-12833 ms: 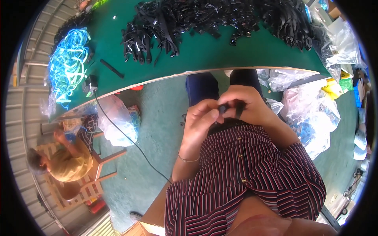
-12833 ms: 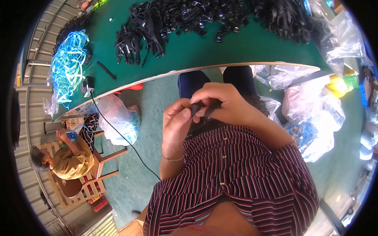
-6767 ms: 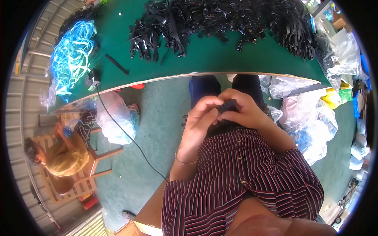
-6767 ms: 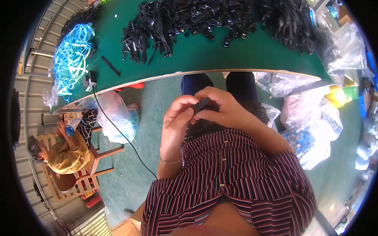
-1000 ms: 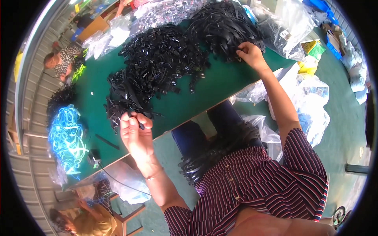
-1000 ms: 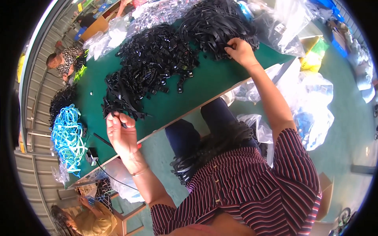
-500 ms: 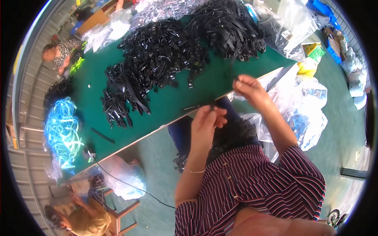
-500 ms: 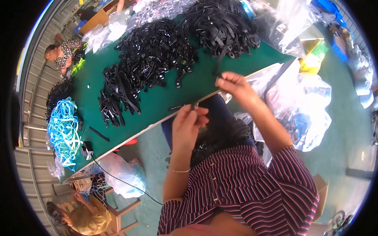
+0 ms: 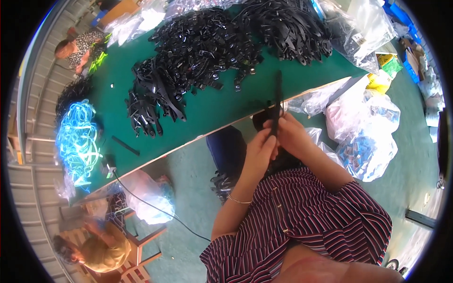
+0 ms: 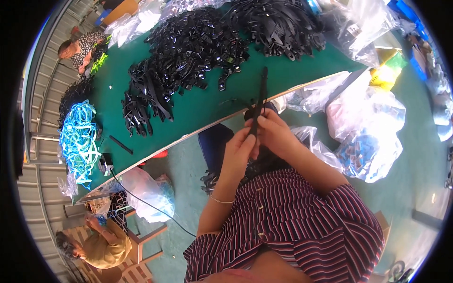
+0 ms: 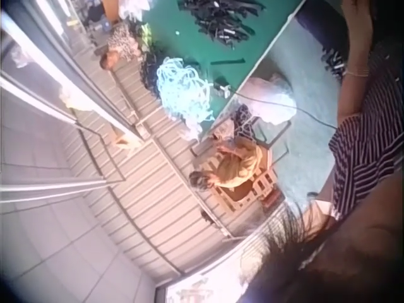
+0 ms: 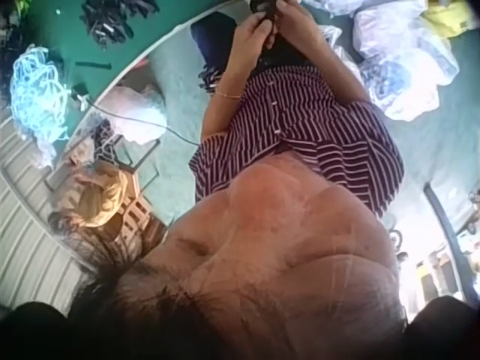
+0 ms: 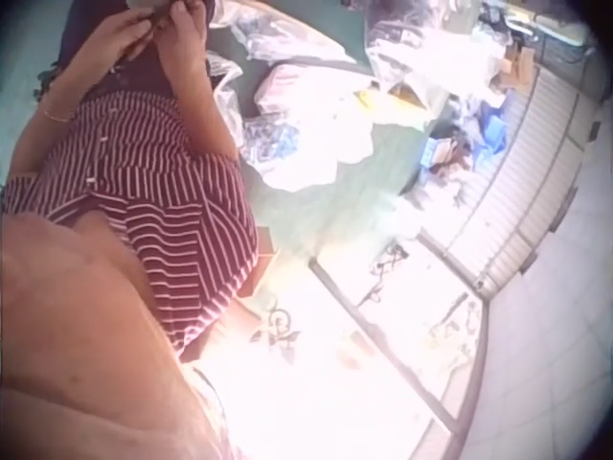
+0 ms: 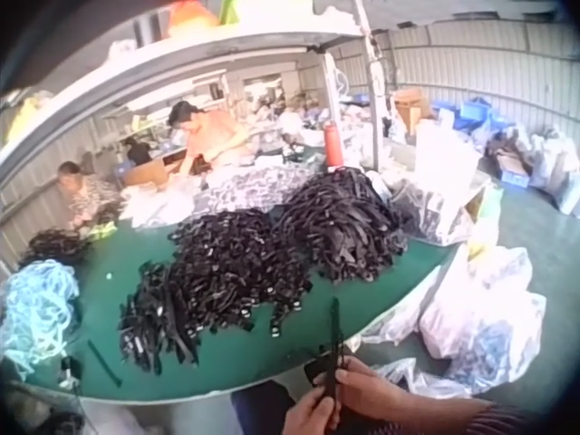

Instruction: The person sorts and assembles small black plastic clips and blue plastic loops by hand at a workbench.

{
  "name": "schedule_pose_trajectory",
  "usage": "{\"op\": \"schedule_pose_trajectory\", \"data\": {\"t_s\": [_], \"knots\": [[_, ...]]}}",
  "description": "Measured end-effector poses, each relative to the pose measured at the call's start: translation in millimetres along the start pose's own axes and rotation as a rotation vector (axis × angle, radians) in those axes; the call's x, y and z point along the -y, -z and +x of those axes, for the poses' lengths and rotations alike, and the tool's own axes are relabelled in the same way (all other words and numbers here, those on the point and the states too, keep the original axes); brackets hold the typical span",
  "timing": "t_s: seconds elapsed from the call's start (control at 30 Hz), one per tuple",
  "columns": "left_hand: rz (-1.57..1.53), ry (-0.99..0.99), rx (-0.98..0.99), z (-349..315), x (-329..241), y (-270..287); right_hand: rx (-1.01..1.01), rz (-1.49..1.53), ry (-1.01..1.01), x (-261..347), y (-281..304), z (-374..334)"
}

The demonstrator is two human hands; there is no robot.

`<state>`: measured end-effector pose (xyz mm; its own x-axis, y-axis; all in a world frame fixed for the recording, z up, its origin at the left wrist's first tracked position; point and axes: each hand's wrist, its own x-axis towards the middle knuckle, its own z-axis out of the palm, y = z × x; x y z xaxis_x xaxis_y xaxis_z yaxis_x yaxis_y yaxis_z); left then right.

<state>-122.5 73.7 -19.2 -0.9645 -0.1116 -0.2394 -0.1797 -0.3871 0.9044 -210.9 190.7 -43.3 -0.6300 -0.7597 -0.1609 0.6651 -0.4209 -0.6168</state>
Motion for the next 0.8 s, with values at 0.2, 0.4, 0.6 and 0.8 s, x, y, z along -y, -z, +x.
{"op": "schedule_pose_trajectory", "data": {"t_s": [0.2,0.4,0.6,0.8], "knots": [[0.428,-0.155,0.257,-27,18,7,-0.213,0.209,-0.086,31,-13,12],[0.846,-0.287,0.371,-23,7,25,-0.033,0.164,-0.107,48,-9,1],[1.06,-0.716,-0.13,51,-58,41,-0.007,-0.057,0.012,47,-19,-2],[1.468,-0.532,-0.598,124,-68,50,-0.02,-0.279,0.001,47,-31,-2]]}}
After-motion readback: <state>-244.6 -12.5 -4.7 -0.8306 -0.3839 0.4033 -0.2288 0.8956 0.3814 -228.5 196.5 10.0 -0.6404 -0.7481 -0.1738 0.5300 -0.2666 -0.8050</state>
